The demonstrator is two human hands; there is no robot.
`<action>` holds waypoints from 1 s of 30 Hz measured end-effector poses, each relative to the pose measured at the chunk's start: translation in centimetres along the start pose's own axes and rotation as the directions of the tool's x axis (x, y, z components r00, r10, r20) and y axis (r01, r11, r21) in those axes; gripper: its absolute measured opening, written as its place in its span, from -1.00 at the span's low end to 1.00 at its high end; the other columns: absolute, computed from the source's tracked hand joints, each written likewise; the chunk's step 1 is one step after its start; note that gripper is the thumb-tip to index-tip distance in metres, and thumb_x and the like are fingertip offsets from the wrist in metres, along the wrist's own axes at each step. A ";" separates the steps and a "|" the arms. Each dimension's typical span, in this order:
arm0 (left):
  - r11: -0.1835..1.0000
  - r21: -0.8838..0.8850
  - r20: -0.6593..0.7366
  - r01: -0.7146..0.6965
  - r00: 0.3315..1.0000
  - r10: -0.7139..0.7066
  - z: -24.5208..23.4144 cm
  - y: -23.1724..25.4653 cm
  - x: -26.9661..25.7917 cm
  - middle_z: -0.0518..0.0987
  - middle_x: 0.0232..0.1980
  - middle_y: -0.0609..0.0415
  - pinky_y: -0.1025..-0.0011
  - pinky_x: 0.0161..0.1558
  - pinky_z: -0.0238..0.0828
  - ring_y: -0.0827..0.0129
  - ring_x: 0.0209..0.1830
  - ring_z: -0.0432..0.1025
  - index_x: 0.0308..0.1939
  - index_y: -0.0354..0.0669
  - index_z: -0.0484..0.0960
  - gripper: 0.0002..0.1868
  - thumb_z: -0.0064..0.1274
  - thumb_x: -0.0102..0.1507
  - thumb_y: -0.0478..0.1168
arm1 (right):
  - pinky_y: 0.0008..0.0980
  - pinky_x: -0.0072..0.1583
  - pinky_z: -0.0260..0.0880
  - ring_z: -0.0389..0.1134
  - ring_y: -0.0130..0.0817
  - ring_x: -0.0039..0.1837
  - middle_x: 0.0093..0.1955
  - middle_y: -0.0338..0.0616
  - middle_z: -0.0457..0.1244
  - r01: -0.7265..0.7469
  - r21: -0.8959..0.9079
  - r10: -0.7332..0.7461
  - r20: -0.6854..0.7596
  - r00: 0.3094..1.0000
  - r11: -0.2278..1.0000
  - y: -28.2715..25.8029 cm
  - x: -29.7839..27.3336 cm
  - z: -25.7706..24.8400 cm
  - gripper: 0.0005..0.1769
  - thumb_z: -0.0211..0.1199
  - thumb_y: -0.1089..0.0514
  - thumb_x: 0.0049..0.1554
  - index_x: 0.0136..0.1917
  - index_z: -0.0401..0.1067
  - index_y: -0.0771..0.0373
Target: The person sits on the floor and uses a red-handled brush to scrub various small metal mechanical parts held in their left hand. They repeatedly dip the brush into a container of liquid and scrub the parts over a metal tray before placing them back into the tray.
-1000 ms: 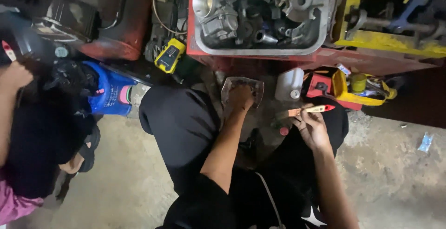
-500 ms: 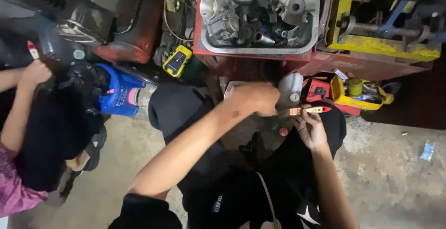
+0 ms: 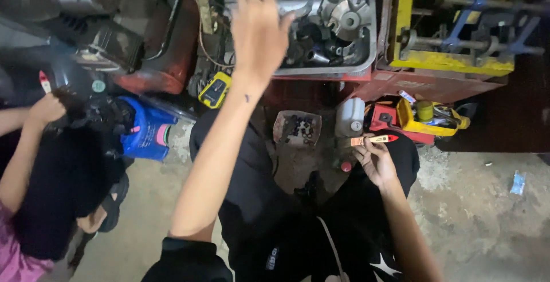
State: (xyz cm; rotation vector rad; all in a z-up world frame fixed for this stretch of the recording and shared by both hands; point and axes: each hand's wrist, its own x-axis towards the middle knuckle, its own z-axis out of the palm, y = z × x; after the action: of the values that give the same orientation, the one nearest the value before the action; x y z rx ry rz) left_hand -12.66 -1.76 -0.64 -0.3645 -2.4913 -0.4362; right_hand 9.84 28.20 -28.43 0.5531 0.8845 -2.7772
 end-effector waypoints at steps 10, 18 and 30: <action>0.943 -0.328 0.194 0.048 0.981 0.018 10.7 3.6 1.1 0.56 -0.05 -0.22 0.11 -0.07 0.54 -0.05 -0.09 0.47 0.01 -0.40 0.49 -0.42 0.24 0.26 0.09 | -0.28 0.08 0.50 0.49 -0.22 0.00 0.03 -0.01 0.39 -0.046 -0.031 0.044 -0.062 0.997 0.998 0.8 1.0 -0.5 -0.82 0.15 0.31 0.28 0.17 0.40 0.31; 0.915 -0.364 0.271 0.174 0.960 -0.074 12.0 5.0 1.6 0.48 0.00 -0.29 0.06 -0.09 0.60 -0.15 -0.03 0.51 0.21 -0.38 0.28 -0.23 0.35 0.00 -0.42 | -0.29 0.07 0.51 0.48 -0.20 0.01 0.06 0.02 0.39 -0.035 -0.022 0.033 -0.067 0.997 0.999 0.9 1.3 -1.1 -0.80 0.16 0.31 0.27 0.18 0.40 0.35; 0.818 -0.530 0.199 0.224 0.970 -0.136 13.2 2.0 2.8 0.66 -0.27 -0.18 0.10 -0.21 0.60 -0.02 -0.37 0.60 -0.25 -0.34 0.57 -0.60 0.40 -0.06 -0.26 | -0.30 0.08 0.51 0.48 -0.18 0.02 0.08 0.12 0.39 -0.045 -0.010 0.044 -0.054 0.998 0.999 0.8 1.0 -0.6 -0.80 0.15 0.31 0.28 0.17 0.41 0.38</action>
State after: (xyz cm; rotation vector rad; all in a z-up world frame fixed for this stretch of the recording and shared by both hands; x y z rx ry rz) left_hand -20.71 5.60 -8.79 -0.3930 -2.5159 -1.2643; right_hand 9.34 27.86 -29.65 0.6412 0.8869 -2.7276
